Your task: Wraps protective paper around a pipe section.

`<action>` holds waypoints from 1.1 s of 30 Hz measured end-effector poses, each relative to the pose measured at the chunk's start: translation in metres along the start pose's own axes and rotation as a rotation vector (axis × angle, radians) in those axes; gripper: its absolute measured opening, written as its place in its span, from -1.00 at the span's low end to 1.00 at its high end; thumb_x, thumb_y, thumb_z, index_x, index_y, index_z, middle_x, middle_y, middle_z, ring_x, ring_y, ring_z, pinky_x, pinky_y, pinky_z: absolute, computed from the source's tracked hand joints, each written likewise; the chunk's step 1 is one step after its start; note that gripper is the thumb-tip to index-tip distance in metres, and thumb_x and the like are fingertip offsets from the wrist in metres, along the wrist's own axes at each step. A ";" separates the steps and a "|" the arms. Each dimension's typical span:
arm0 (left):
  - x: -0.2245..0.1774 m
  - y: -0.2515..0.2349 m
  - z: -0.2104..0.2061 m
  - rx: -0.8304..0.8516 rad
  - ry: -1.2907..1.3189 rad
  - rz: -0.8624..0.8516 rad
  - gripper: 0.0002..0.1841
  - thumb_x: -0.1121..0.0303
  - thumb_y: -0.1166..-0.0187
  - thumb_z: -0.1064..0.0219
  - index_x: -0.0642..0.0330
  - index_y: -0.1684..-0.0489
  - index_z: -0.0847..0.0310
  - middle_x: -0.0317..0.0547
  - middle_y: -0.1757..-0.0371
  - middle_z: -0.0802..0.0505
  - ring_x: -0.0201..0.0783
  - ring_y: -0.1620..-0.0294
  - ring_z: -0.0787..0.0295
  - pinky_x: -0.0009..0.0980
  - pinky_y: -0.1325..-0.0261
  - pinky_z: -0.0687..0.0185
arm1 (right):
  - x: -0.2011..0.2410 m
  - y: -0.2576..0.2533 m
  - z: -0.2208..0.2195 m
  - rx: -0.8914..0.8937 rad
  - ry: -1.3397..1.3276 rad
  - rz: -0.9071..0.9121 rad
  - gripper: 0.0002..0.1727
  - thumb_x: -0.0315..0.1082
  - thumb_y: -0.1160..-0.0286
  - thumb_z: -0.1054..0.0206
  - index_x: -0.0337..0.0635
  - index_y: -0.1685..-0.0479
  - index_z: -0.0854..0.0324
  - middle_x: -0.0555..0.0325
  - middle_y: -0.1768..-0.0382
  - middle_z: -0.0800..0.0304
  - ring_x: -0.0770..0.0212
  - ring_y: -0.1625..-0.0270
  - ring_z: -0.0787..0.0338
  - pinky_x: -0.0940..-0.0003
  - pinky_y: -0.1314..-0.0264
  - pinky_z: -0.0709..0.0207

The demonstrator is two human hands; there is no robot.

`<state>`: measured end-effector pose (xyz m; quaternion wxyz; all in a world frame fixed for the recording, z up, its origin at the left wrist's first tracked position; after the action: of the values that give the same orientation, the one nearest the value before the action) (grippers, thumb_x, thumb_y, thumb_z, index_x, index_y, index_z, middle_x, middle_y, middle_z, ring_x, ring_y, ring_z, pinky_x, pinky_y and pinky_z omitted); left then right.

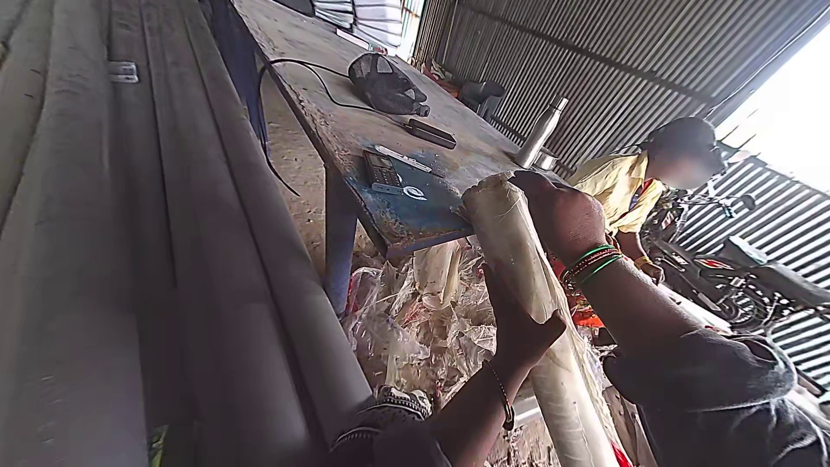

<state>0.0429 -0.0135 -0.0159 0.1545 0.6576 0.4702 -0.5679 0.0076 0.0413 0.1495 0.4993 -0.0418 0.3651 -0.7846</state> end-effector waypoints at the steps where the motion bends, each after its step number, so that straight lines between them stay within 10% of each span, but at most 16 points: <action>1: 0.001 0.000 0.000 -0.009 -0.003 -0.013 0.39 -0.01 0.05 -0.51 0.56 -0.84 0.37 0.58 -0.84 0.24 0.21 -0.92 0.39 -0.11 -0.86 0.28 | 0.000 0.001 -0.001 -0.003 0.005 0.008 -0.59 -0.33 -0.78 -0.08 0.18 -0.37 -0.77 -0.22 0.39 -0.84 -0.33 0.38 -0.84 -0.24 0.47 -0.52; 19: 0.003 -0.001 -0.001 0.027 -0.007 0.028 0.39 0.00 0.04 -0.50 0.47 -0.87 0.41 0.53 -0.85 0.28 0.17 -0.92 0.44 -0.12 -0.87 0.33 | 0.000 0.004 0.018 0.350 -0.011 -0.058 -0.54 -0.32 -0.83 0.00 0.24 -0.48 -0.70 -0.25 0.12 -0.90 -0.42 0.04 -0.86 -0.42 0.14 -0.54; 33: 0.006 -0.002 0.004 0.052 0.073 -0.008 0.41 0.05 0.07 -0.50 0.52 -0.85 0.47 0.58 -0.84 0.32 0.23 -0.92 0.48 -0.08 -0.87 0.36 | -0.005 0.038 0.021 0.289 -0.028 0.032 -0.60 -0.40 -0.76 -0.12 0.06 -0.38 -0.78 -0.26 0.29 -0.88 -0.40 0.20 -0.85 -0.34 0.28 -0.56</action>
<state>0.0381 -0.0123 -0.0219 0.1177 0.6801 0.4631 -0.5561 0.0477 0.0251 0.1432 0.5176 0.0255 0.2420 -0.8203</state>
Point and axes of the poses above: each hand's wrist, its own y-axis away from the middle knuckle, its own z-axis out of the back of the hand, x = y × z, the point moved 3 cm from there along -y, towards the middle knuckle
